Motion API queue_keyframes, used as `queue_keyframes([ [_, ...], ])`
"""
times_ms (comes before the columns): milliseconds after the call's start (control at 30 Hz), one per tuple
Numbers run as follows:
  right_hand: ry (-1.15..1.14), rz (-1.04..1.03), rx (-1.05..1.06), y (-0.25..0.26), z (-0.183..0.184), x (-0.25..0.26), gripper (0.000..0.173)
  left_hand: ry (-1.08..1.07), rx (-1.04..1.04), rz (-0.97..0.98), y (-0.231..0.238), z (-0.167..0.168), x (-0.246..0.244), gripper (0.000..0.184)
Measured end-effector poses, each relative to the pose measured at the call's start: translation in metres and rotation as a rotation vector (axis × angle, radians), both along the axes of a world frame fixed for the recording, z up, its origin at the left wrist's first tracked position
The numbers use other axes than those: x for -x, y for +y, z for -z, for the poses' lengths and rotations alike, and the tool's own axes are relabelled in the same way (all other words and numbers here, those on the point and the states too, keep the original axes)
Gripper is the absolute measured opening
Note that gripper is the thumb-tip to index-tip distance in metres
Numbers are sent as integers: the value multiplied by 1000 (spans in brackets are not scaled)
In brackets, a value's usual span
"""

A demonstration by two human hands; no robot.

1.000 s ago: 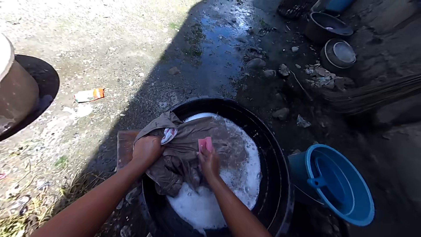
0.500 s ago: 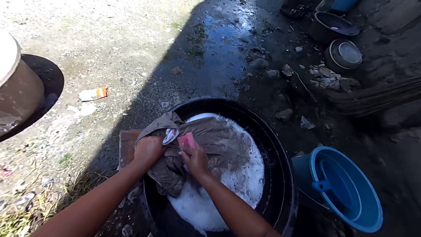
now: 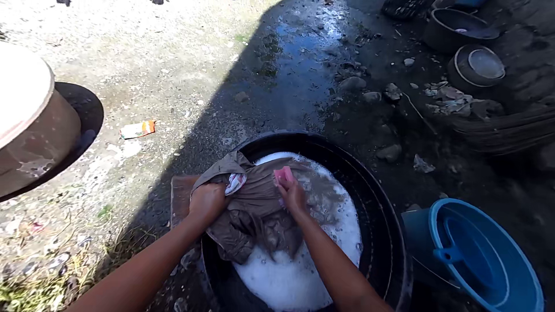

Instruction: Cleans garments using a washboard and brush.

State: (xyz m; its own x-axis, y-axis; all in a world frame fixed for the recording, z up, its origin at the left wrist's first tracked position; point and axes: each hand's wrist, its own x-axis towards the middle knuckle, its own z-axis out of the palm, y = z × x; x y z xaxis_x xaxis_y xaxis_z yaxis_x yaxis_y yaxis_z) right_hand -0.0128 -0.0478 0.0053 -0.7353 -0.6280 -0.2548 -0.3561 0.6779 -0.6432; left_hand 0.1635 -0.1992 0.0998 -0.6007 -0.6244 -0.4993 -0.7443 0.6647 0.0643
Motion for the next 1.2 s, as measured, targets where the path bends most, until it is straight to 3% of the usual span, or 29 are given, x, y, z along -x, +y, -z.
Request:
queue_keyframes([
  [100, -16, 209, -166, 11, 16, 52, 39, -6, 9, -9, 1, 2, 2, 39],
  [167, -36, 126, -111, -2, -1, 15, 38, -3, 15, -5, -1, 3, 2, 38],
  [233, -58, -83, 24, -10, -24, -47, 37, 7, 10, -6, -2, 5, 3, 39],
  [300, -54, -190, 138, -7, -28, -74, 35, 10, 15, -1, -3, 5, 3, 39],
  [433, -52, 101, 41, 18, 10, 11, 38, -2, 25, 10, 1, 2, 4, 39],
  [533, -243, 403, 236, 41, 32, 61, 40, 21, -9, -3, 3, -5, 7, 44],
  [600, -423, 556, 381, 52, 27, 65, 42, 147, -132, -50, 3, -10, 11, 50],
  [667, -530, 605, 410, 66, 11, 60, 41, 421, -342, -203, 10, -16, 14, 39],
  [767, -716, 441, 474, 112, -10, 60, 36, 795, -631, -581, 24, -24, 11, 22],
  [833, -797, 308, 622, 157, -10, 70, 34, 854, -604, -694, 19, -21, -1, 21],
  [867, -746, 337, 679, 174, -6, 73, 33, 840, -523, -681, 15, -16, -8, 22],
  [933, -410, 573, 650, 185, 13, 69, 29, 773, -297, -547, 3, -3, -23, 29],
  [1033, 105, 736, 426, 164, 69, 42, 36, 546, -88, -331, 4, 2, -33, 63],
  [1100, 96, 828, 385, 133, 87, 15, 36, 305, -33, -201, 11, -3, -27, 80],
  [1167, -37, 862, 430, 93, 72, -3, 34, 148, -17, -103, 16, -6, -23, 67],
  [1200, 66, 774, 469, 71, 60, -8, 32, 126, -10, -83, 16, -7, -22, 53],
])
